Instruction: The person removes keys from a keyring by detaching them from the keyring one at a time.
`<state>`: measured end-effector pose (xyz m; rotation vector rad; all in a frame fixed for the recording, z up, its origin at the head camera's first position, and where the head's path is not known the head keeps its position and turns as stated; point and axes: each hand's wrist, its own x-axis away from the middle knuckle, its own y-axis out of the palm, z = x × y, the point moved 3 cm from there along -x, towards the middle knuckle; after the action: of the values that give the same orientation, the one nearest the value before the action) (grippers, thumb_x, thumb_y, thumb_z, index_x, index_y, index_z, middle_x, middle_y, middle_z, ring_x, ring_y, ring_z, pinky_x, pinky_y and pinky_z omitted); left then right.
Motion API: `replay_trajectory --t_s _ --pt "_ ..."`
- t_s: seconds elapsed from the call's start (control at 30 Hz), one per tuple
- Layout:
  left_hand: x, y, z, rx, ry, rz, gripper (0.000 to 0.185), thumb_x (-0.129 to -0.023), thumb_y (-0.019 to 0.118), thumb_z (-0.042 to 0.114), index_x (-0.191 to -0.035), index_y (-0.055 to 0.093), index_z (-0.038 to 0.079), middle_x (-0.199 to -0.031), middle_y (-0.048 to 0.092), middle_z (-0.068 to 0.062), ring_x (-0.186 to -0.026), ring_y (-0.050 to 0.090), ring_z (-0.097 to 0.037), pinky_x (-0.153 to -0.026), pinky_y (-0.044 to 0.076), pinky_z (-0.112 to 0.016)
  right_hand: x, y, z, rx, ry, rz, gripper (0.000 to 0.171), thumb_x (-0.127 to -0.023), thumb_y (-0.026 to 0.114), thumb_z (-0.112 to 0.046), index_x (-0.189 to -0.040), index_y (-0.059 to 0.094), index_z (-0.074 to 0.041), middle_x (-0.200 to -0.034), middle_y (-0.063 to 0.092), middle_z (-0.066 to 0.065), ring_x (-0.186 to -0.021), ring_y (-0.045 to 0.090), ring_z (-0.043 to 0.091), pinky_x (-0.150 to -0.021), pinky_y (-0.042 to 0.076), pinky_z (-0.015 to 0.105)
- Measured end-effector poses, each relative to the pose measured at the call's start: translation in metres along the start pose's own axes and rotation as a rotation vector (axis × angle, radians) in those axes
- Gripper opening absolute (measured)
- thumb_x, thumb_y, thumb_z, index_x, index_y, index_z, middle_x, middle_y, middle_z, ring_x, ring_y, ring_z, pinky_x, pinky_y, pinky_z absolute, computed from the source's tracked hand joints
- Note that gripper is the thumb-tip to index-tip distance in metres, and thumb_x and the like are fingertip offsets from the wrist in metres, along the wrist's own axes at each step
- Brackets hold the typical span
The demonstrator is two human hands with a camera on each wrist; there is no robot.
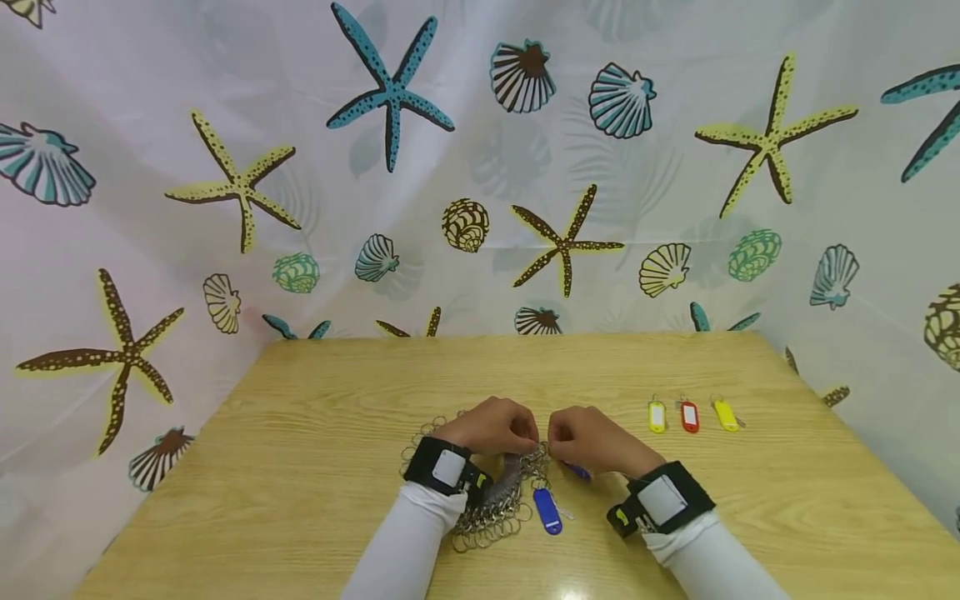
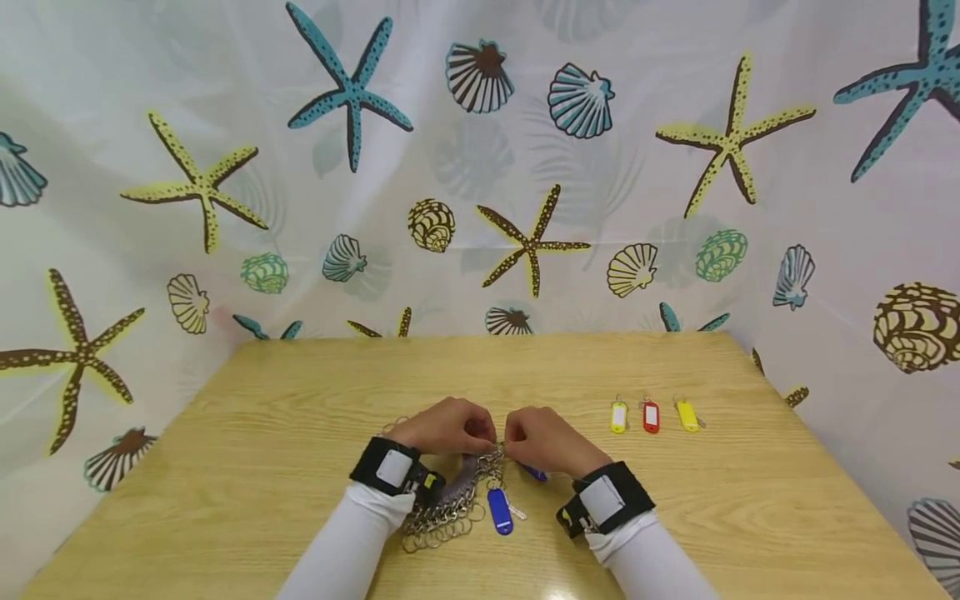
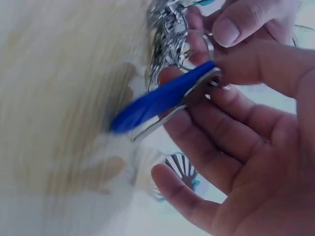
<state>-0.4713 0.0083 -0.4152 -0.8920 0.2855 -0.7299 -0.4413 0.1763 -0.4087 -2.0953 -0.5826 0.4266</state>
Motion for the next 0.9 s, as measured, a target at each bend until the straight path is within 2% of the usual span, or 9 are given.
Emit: replay_trajectory --t_s 0.2,0.33,0.5,0.67,0.9 --pt "-0.0018 0.0026 0.0031 0.027 0.033 -0.039 0.011 -0.085 0.075 0.027 -0.092 0.071 0.019 -0.082 0.065 0.011 -0.074 0.061 -0.003 -0.066 0.049 -0.022 -0.0019 -0.0003 0.0032 -0.242 -0.004 -0.004 0.010 -0.097 0.055 -0.008 -0.089 0.061 -0.006 -0.077 0.063 0.004 -0.067 0.053 0.013 -0.060 0.041 0.026" --pt "-0.0018 0.0025 0.0033 0.007 0.037 -0.023 0.008 -0.086 0.075 0.024 -0.089 0.071 0.018 -0.080 0.065 0.011 -0.072 0.061 -0.003 -0.064 0.049 -0.021 -0.0022 -0.0002 0.0039 -0.317 0.003 -0.017 0.010 -0.099 0.054 -0.009 -0.093 0.059 -0.003 -0.076 0.060 0.004 -0.067 0.051 0.015 -0.059 0.039 0.025" --pt "-0.0022 0.0023 0.0032 -0.012 0.035 -0.001 0.009 -0.086 0.075 0.020 -0.092 0.070 0.017 -0.079 0.063 0.010 -0.070 0.059 -0.004 -0.063 0.048 -0.021 -0.0034 0.0008 0.0052 -0.309 0.007 -0.007 0.009 -0.099 0.054 -0.009 -0.094 0.059 -0.003 -0.074 0.059 0.001 -0.067 0.051 0.015 -0.061 0.039 0.025" --pt "-0.0023 0.0041 0.0035 -0.006 0.034 0.013 0.012 -0.086 0.075 0.025 -0.092 0.068 0.017 -0.078 0.064 0.010 -0.069 0.060 -0.004 -0.063 0.048 -0.021 -0.0038 0.0019 0.0043 -0.276 0.013 0.016 0.009 -0.099 0.053 -0.009 -0.094 0.059 -0.004 -0.075 0.060 0.000 -0.067 0.053 0.014 -0.062 0.041 0.026" --pt "-0.0018 0.0034 0.0051 -0.060 -0.010 0.052 0.015 -0.087 0.073 0.029 -0.080 0.068 0.017 -0.071 0.063 0.009 -0.059 0.056 -0.005 -0.055 0.045 -0.020 -0.0038 0.0008 0.0020 -0.263 0.011 0.037 0.009 -0.100 0.053 -0.010 -0.094 0.058 -0.005 -0.075 0.061 0.000 -0.067 0.054 0.014 -0.063 0.042 0.028"
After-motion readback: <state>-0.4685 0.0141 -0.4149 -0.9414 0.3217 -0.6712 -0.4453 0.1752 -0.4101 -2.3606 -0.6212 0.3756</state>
